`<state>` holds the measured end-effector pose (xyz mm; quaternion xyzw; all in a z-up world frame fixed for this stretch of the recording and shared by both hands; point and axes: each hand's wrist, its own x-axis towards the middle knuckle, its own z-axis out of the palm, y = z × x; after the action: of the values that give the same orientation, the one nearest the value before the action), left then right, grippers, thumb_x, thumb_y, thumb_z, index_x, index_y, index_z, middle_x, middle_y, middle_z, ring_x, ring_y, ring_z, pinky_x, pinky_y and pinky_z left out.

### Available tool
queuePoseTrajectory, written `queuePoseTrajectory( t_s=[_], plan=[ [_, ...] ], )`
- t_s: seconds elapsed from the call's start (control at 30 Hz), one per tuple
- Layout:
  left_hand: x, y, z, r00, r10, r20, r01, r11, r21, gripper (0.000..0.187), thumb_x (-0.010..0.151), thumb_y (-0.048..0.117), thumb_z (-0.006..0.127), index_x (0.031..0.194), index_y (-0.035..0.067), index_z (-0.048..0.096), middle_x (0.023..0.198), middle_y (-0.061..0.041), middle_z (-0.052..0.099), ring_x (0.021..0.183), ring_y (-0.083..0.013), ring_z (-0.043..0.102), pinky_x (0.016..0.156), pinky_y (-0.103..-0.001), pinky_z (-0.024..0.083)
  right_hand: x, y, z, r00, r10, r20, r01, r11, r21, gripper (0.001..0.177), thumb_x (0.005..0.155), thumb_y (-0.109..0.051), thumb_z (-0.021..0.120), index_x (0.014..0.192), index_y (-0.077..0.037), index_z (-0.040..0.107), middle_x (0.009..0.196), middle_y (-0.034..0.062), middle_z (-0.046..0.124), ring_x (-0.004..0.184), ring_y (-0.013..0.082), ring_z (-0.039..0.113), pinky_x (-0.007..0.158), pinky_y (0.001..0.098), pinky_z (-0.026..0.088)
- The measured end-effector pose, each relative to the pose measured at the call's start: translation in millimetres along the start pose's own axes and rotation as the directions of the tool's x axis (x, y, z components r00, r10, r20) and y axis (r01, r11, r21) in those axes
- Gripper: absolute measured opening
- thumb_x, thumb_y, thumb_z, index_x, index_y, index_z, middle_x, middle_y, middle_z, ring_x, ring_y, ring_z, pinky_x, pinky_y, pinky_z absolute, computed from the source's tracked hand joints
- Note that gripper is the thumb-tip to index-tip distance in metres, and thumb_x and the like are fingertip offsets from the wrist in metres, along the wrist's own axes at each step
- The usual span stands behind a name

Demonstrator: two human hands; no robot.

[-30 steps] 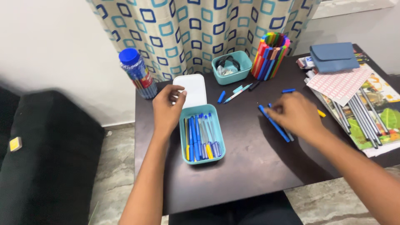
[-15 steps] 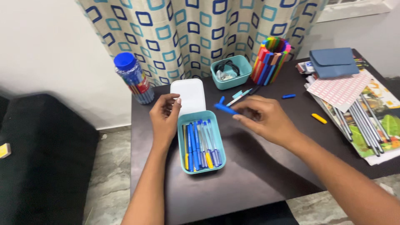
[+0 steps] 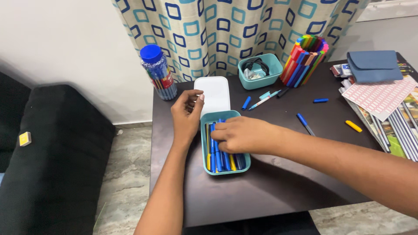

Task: The person organizes stationery items on a desk. They place pens into a light blue pencil case, close it, and then move the case and other items like a blue pouch, a small container, and a stack of books into a desk drawer.

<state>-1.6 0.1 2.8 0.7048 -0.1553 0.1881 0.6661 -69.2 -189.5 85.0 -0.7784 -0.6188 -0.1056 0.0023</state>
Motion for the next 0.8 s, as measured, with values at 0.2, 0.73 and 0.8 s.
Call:
queuePoseTrajectory(
  t_s=[0.2,0.73,0.8],
  plan=[
    [-0.8,1.2,3.1,1.000,-0.005,0.013,0.005,1.000,0.015,0.015,0.097,0.014,0.071,0.106,0.002,0.073,0.080,0.003,0.066,0.069,-0.0017,0.053,0.058,-0.019,0.042,-6.5,-7.5,0.1,0.995,0.033,-0.090,-0.037,0.999,-0.037,0.018,0.074,-0.015,0.067,0.090,-0.008,0.073,0.099,0.0054,0.066,0.102,0.0237,0.064,0.078,0.0378,0.054],
    [-2.0,0.2,6.7,0.999,-0.015,0.049,0.014,1.000,0.028,0.014,0.096,0.013,0.071,0.104,0.002,0.073,0.079,0.002,0.067,0.068,-0.0021,0.054,0.056,-0.020,0.042,-172.9,-4.8,-13.1,0.036,0.985,0.168,-0.999,0.035,0.012,0.038,0.090,-0.044,0.073,0.100,-0.009,0.079,0.095,0.0127,0.075,0.093,0.0327,0.073,0.082,0.0443,0.057],
    [-3.1,-1.2,6.6,0.999,-0.012,0.050,0.010,0.999,0.034,0.014,0.096,0.013,0.071,0.104,0.002,0.072,0.079,0.002,0.067,0.067,-0.0022,0.054,0.056,-0.020,0.042,-175.5,-14.8,-4.6,0.056,0.986,0.158,-0.998,0.062,-0.031,0.036,0.088,-0.044,0.074,0.095,-0.009,0.080,0.096,0.0113,0.075,0.094,0.0328,0.072,0.081,0.0451,0.057]
  ],
)
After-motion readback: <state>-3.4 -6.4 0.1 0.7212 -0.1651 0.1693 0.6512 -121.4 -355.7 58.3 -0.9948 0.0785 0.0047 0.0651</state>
